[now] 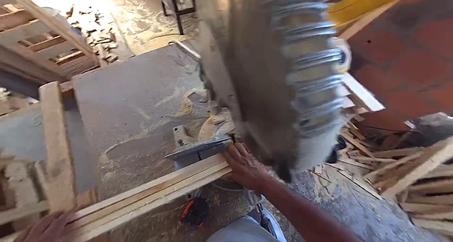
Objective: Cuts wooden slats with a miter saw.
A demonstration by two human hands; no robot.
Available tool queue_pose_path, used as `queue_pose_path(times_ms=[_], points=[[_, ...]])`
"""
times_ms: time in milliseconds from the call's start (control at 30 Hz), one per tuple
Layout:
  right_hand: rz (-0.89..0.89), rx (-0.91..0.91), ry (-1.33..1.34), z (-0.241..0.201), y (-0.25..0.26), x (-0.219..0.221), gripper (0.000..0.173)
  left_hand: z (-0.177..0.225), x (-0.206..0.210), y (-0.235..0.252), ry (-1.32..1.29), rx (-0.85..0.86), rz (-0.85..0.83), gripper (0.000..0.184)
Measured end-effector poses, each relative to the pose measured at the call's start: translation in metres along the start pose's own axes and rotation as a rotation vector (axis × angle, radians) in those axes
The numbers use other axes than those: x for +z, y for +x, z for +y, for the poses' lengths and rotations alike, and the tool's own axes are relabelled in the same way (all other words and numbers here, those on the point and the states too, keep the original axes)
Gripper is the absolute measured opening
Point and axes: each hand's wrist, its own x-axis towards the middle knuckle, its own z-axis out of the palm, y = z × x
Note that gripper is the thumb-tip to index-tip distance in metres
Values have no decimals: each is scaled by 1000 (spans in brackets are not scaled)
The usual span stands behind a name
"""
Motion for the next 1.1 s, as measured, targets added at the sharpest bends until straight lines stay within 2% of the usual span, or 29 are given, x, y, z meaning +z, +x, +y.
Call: queue_pose_path(times_ms=[100, 167, 267, 367, 467, 567, 600, 667, 733, 767, 833, 867, 933, 1033, 1100], points=[[59, 3, -69, -9, 4, -3, 71, 77, -21, 22, -215, 72, 182, 115], [61, 19, -83, -13, 4, -7, 74, 145, -14, 52, -270, 181, 314, 110], [143, -5, -77, -13, 3, -6, 73, 228, 7, 92, -324, 233, 289, 99], [252, -80, -100, 2, -2, 2, 74, 260, 18, 95, -402, 154, 326, 79], [316, -171, -88, 10, 2, 7, 77, 255, 25, 79, -397, 157, 316, 67], [313, -205, -47, 14, -5, 4, 78, 254, 30, 70, -451, 178, 252, 69], [329, -211, -43, 17, -5, 4, 78, 252, 31, 69, -465, 204, 261, 74], [373, -233, -57, 19, -2, 8, 78, 239, 41, 58, -443, 223, 328, 96], [411, -251, -61, 13, 6, 11, 77, 214, 52, 44, -260, 186, 402, 118], [395, -236, -44, 7, 9, 9, 74, 200, 54, 39, -146, 150, 366, 121], [320, -145, 3, -3, 7, 3, 63, 178, 57, 39, 41, 168, 301, 109], [300, -97, 16, -8, 5, 1, 60, 168, 60, 45, 117, 221, 327, 103], [307, -69, 20, -10, 3, -2, 56, 155, 69, 57, 166, 318, 392, 109], [215, 71, 100, 5, -9, -4, 76, 142, 69, 58, 165, 302, 360, 121], [346, 303, 224, 27, -37, -17, 80, 128, 63, 53, 183, 280, 297, 122]])
